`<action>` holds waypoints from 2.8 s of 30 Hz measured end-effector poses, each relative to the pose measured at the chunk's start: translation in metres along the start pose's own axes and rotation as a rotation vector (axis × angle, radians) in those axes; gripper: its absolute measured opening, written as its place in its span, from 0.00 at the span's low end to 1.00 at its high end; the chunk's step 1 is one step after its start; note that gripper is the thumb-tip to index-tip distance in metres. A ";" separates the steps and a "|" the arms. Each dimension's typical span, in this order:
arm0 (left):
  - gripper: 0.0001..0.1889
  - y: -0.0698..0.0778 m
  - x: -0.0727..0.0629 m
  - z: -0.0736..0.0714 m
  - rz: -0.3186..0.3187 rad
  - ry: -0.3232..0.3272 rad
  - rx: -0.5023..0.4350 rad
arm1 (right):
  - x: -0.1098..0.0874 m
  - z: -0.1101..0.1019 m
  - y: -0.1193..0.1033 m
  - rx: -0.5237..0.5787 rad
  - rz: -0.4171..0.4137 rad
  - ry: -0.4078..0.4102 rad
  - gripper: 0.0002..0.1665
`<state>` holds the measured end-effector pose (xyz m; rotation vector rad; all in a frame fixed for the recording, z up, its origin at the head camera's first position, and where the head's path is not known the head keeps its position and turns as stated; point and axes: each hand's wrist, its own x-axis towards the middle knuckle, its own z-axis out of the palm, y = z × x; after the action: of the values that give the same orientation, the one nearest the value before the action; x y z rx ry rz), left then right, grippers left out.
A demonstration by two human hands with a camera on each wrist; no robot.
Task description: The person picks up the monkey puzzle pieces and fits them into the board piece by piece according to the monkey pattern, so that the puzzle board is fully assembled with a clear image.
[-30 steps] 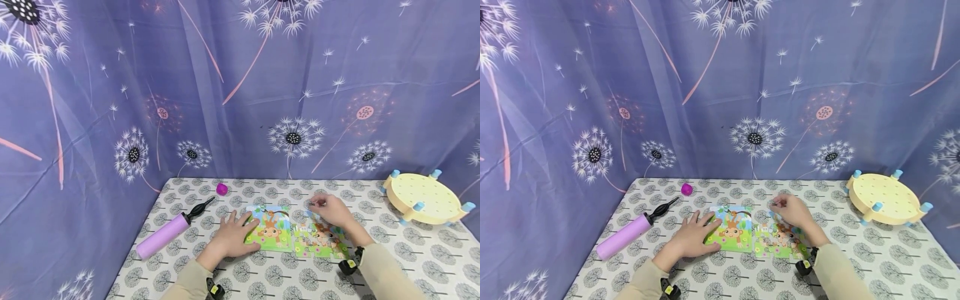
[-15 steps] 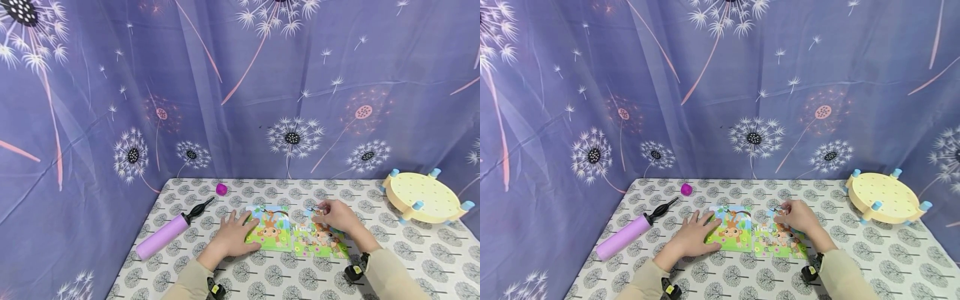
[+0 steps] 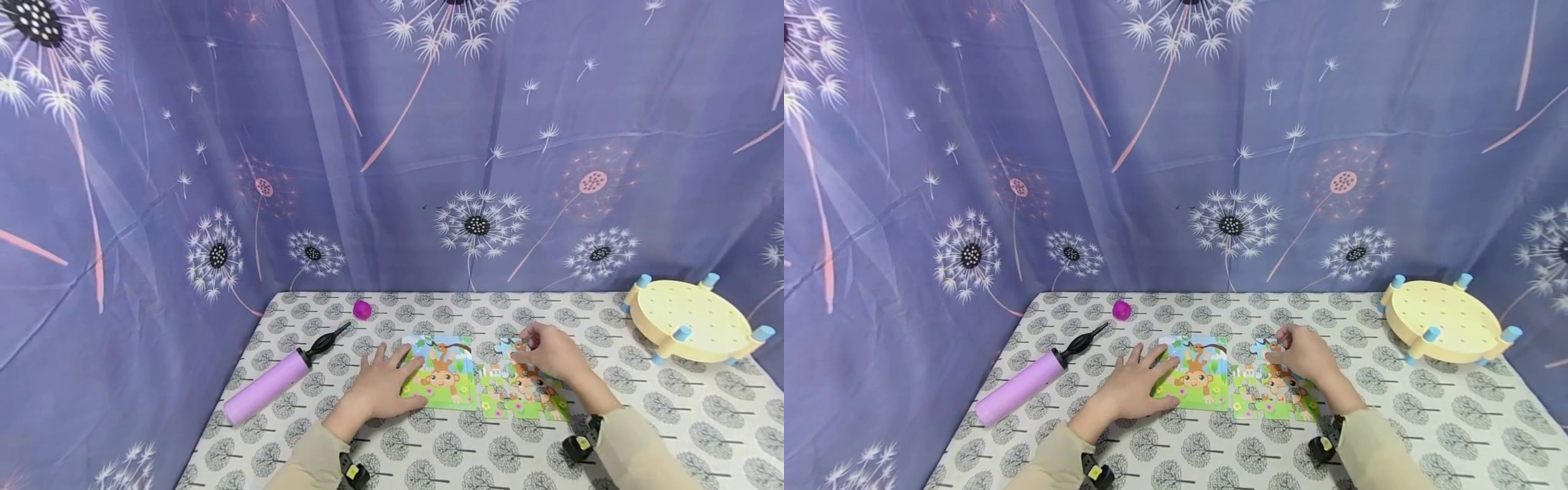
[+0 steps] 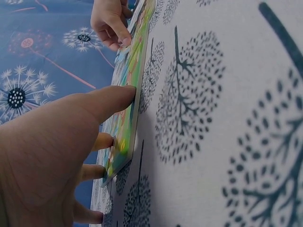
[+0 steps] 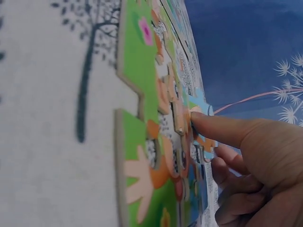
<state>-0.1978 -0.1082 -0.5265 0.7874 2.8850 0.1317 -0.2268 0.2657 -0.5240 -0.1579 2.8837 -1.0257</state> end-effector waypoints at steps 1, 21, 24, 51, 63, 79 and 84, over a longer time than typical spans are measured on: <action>0.44 0.000 0.000 0.000 0.000 0.000 0.000 | -0.001 0.000 0.000 0.002 -0.012 0.009 0.23; 0.45 0.003 0.000 -0.003 -0.018 -0.013 -0.028 | -0.011 -0.002 0.013 0.007 -0.130 0.088 0.18; 0.45 0.002 0.001 -0.002 -0.019 -0.016 -0.034 | -0.013 -0.002 0.015 0.020 -0.140 0.085 0.18; 0.46 0.007 -0.001 -0.006 -0.042 -0.028 0.028 | 0.016 0.032 -0.037 0.305 -0.220 -0.009 0.17; 0.50 0.005 0.003 -0.004 -0.059 -0.022 -0.013 | 0.031 0.067 -0.077 0.293 -0.145 -0.063 0.16; 0.53 0.004 0.009 -0.001 -0.068 -0.027 -0.002 | 0.040 0.079 -0.091 0.286 -0.074 -0.100 0.14; 0.54 0.004 0.011 -0.002 -0.081 -0.041 -0.001 | 0.041 0.078 -0.091 0.281 -0.050 -0.101 0.14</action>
<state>-0.2049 -0.0992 -0.5257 0.6640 2.8722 0.1059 -0.2529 0.1420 -0.5279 -0.2561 2.6242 -1.3738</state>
